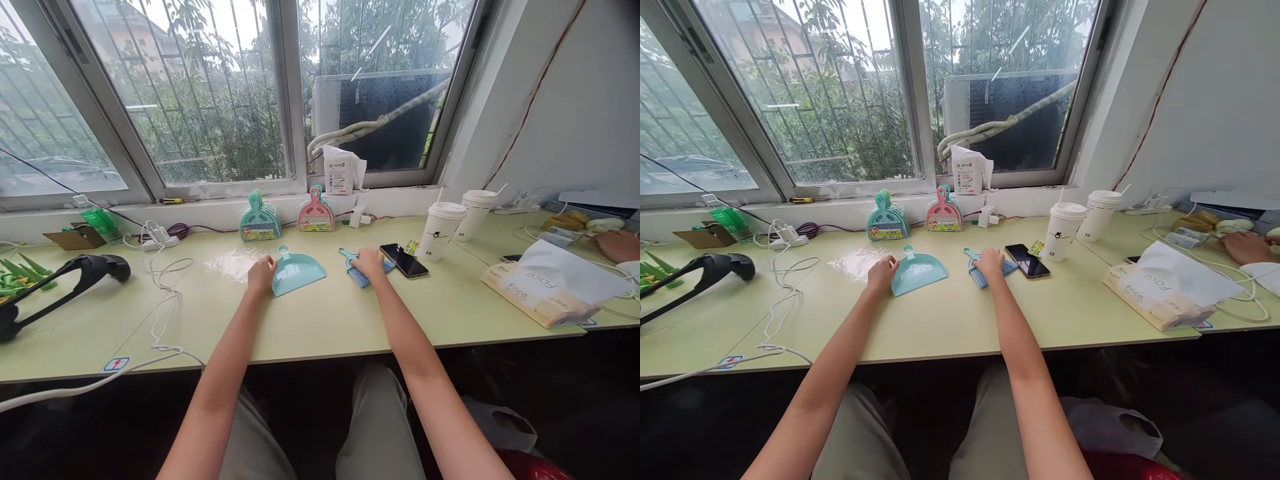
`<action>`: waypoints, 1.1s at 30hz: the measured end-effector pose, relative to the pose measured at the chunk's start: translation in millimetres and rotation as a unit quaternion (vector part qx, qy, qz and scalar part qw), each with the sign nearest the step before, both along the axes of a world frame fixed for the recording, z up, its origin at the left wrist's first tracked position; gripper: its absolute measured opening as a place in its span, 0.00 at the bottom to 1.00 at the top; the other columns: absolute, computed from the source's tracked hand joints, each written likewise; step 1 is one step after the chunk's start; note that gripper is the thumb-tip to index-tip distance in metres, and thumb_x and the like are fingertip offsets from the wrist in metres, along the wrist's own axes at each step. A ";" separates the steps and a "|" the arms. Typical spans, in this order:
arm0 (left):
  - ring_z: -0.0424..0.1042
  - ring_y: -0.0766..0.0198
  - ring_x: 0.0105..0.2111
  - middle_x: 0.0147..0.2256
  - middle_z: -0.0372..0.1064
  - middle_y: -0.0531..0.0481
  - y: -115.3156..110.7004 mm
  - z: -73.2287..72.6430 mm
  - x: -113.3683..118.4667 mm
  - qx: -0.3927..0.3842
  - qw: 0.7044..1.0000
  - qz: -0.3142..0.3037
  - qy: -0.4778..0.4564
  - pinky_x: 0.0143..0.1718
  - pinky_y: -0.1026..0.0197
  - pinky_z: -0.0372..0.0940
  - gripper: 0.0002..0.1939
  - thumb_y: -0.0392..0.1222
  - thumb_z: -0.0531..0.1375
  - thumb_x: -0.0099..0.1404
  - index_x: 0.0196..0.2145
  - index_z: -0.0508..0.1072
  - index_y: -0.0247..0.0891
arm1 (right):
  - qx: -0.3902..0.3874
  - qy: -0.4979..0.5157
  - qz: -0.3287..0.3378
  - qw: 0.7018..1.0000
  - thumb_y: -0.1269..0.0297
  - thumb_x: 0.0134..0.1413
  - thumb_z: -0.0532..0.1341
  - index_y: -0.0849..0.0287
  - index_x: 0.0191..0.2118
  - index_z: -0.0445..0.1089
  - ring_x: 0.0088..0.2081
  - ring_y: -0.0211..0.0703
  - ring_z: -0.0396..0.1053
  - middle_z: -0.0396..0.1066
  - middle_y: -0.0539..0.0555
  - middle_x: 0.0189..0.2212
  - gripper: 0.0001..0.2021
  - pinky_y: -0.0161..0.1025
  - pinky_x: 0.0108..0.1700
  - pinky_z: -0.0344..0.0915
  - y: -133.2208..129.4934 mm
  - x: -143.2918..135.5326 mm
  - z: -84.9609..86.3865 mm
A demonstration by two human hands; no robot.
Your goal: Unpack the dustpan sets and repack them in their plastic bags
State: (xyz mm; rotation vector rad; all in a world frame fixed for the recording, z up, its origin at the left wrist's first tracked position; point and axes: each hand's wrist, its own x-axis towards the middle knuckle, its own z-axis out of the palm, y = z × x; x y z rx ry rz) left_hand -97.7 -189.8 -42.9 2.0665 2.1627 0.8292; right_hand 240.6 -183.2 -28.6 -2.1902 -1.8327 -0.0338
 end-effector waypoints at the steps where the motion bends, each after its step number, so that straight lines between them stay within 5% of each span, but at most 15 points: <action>1: 0.71 0.52 0.41 0.37 0.73 0.43 0.2 -0.2 0.5 -0.017 1.000 -0.006 0.010 0.37 0.58 0.60 0.13 0.50 0.50 0.67 0.34 0.70 0.42 | -0.014 0.003 -0.004 1.000 0.56 0.50 0.64 0.63 0.44 0.76 0.52 0.59 0.66 0.71 0.68 0.48 0.19 0.47 0.46 0.60 0.5 0.5 -0.2; 8: 0.71 0.54 0.37 0.33 0.73 0.45 -5.6 -0.6 22.6 -0.026 0.998 -0.047 0.044 0.35 0.59 0.59 0.11 0.45 0.50 0.66 0.30 0.69 0.42 | 0.004 0.008 -0.005 1.000 0.57 0.48 0.64 0.60 0.40 0.77 0.48 0.55 0.70 0.76 0.63 0.42 0.15 0.45 0.47 0.56 1.8 3.8 0.2; 13: 0.71 0.62 0.35 0.39 0.70 0.48 -15.5 -1.6 58.9 -0.020 0.956 -0.291 -0.024 0.38 0.60 0.64 0.11 0.48 0.54 0.65 0.31 0.72 0.40 | 0.085 0.042 0.122 0.988 0.56 0.52 0.61 0.53 0.38 0.77 0.46 0.50 0.70 0.77 0.55 0.43 0.12 0.46 0.50 0.52 -0.7 -18.9 -1.0; 15: 0.71 0.62 0.38 0.42 0.68 0.47 -18.6 0.4 67.8 0.032 0.939 -0.339 -0.045 0.38 0.60 0.66 0.12 0.49 0.53 0.66 0.37 0.73 0.41 | 0.075 0.027 0.160 0.984 0.55 0.53 0.61 0.54 0.37 0.77 0.46 0.50 0.69 0.77 0.55 0.42 0.11 0.48 0.51 0.50 -1.8 -27.5 -2.2; 18: 0.67 0.56 0.49 0.50 0.63 0.44 -19.5 2.2 68.8 0.130 0.938 -0.322 -0.011 0.47 0.55 0.66 0.17 0.48 0.59 0.63 0.48 0.69 0.42 | 0.045 0.037 0.207 0.977 0.54 0.52 0.63 0.53 0.36 0.77 0.47 0.51 0.68 0.77 0.54 0.43 0.11 0.48 0.51 0.49 -4.2 -31.2 -1.7; 21: 0.63 0.53 0.55 0.55 0.61 0.43 -18.2 -1.4 63.1 0.147 0.928 -0.337 0.058 0.53 0.51 0.63 0.26 0.45 0.64 0.59 0.54 0.64 0.43 | 0.000 0.067 0.278 0.958 0.53 0.52 0.64 0.51 0.36 0.77 0.45 0.47 0.69 0.77 0.50 0.42 0.10 0.45 0.49 0.49 -8.2 -30.9 1.5; 25: 0.64 0.52 0.56 0.55 0.63 0.43 -19.4 -6.5 61.2 0.170 0.921 -0.312 0.158 0.53 0.51 0.61 0.21 0.37 0.59 0.63 0.54 0.66 0.43 | 0.005 0.078 0.323 0.943 0.54 0.52 0.64 0.52 0.35 0.77 0.41 0.44 0.69 0.77 0.49 0.40 0.09 0.43 0.47 0.50 -14.7 -43.2 1.1; 28: 0.64 0.52 0.56 0.55 0.65 0.42 -22.1 -5.9 62.7 0.198 0.889 -0.334 0.244 0.54 0.51 0.60 0.18 0.30 0.53 0.65 0.51 0.69 0.40 | 0.038 0.081 0.317 0.944 0.56 0.54 0.64 0.53 0.36 0.77 0.41 0.45 0.69 0.76 0.51 0.40 0.09 0.42 0.46 0.51 -17.3 -57.2 -4.8; 30: 0.68 0.55 0.51 0.51 0.69 0.43 -23.1 -5.1 63.1 0.175 0.871 -0.368 0.276 0.50 0.54 0.62 0.18 0.28 0.50 0.66 0.49 0.71 0.40 | 0.047 0.084 0.312 0.945 0.56 0.54 0.63 0.53 0.35 0.77 0.41 0.45 0.69 0.76 0.52 0.41 0.08 0.41 0.46 0.52 -17.0 -62.7 -8.6; 33: 0.72 0.57 0.43 0.43 0.72 0.44 -22.3 -6.0 63.7 0.128 0.884 -0.361 0.269 0.40 0.58 0.65 0.18 0.27 0.51 0.65 0.48 0.73 0.41 | 0.037 0.092 0.307 0.947 0.57 0.55 0.63 0.53 0.36 0.77 0.41 0.44 0.69 0.76 0.52 0.41 0.08 0.40 0.45 0.54 -14.1 -63.9 -10.6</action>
